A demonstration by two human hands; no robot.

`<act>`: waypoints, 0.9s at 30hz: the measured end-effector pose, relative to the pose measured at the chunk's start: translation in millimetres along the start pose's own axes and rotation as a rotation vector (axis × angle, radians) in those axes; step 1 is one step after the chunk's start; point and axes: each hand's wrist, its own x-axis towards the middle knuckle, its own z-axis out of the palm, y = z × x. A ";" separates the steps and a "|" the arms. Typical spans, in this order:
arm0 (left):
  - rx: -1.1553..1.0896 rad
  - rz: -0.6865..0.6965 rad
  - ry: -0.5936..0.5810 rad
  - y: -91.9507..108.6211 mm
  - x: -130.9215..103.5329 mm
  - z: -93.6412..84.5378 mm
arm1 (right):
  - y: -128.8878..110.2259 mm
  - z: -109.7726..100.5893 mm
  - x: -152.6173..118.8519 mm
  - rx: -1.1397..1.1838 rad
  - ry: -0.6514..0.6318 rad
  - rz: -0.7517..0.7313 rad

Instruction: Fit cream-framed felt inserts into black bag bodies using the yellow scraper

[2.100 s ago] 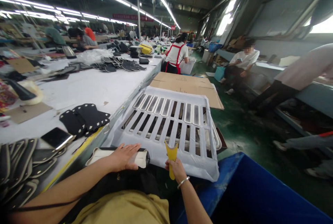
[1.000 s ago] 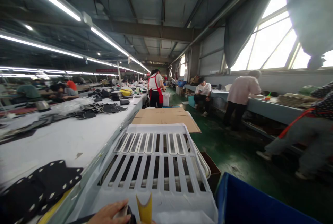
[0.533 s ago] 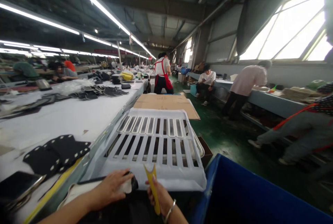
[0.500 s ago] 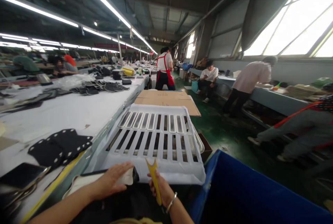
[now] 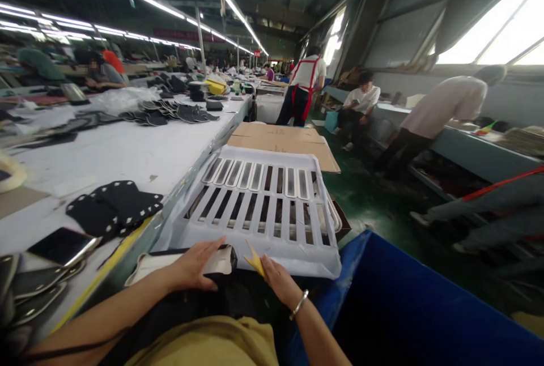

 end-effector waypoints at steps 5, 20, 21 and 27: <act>-0.021 -0.022 0.000 -0.5 4.7 -1.2 | -21.7 1.9 18.2 -0.383 -0.018 -0.029; -0.089 -0.080 -0.087 -5.2 16.8 -9.1 | -77.9 31.1 57.2 -0.997 -0.018 0.044; -0.118 -0.079 -0.112 -8.5 19.5 -12.5 | -79.9 32.4 58.6 -1.013 -0.025 0.044; -0.414 0.077 -0.470 -45.4 50.8 -45.9 | -86.7 39.8 66.4 -1.063 -0.023 0.089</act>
